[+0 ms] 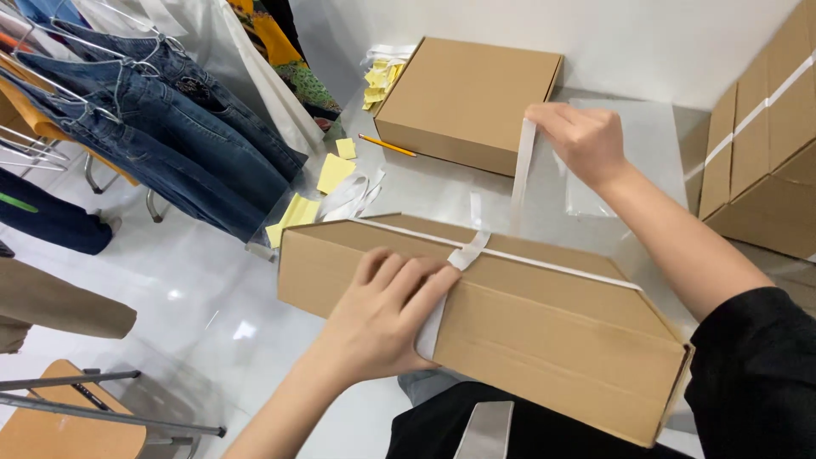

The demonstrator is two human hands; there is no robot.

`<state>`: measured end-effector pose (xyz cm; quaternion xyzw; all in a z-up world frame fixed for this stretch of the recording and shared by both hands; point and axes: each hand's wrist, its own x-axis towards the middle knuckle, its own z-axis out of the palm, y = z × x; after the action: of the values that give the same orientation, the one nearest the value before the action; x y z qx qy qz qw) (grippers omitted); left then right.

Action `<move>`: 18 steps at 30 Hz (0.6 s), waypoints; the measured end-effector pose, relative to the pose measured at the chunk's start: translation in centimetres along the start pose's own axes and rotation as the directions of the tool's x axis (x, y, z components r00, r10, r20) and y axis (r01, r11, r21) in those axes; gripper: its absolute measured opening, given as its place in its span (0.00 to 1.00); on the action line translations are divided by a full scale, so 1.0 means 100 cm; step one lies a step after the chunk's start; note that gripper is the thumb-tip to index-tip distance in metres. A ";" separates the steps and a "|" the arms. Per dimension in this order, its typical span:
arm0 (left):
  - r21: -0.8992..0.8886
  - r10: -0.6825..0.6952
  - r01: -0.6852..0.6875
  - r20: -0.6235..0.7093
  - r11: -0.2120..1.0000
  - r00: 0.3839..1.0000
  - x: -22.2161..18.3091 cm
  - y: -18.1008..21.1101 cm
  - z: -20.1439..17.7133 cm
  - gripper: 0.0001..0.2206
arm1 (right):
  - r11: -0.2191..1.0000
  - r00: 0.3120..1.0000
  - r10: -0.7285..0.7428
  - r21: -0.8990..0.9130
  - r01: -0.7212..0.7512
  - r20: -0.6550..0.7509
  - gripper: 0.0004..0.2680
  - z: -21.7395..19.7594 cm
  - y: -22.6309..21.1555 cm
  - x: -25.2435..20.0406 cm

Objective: Wrapping cylindrical objects in plastic bags and packing them into a cardboard box secured with a white ribbon.

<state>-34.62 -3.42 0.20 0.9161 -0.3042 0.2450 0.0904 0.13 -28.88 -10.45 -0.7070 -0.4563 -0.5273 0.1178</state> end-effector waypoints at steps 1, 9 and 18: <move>-0.001 -0.002 0.002 0.004 1.000 1.000 -0.010 -0.001 0.011 0.34 | 1.000 1.000 0.003 0.003 -0.003 0.001 0.10 0.002 -0.003 0.005; 0.117 -0.016 0.045 -0.241 0.992 0.970 -0.066 -0.002 0.134 0.33 | 0.855 0.965 0.223 0.448 -0.261 0.136 0.10 0.012 -0.032 -0.005; 0.260 -0.023 0.093 -0.259 0.961 0.966 -0.094 0.042 0.240 0.20 | 0.855 0.966 0.222 0.449 -0.259 0.134 0.06 -0.033 -0.088 -0.029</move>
<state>-34.24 -9.50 -25.15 0.8896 -0.2269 0.3963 0.0103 -8.85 -27.64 -14.30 -0.7298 -0.4809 -0.3567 0.3301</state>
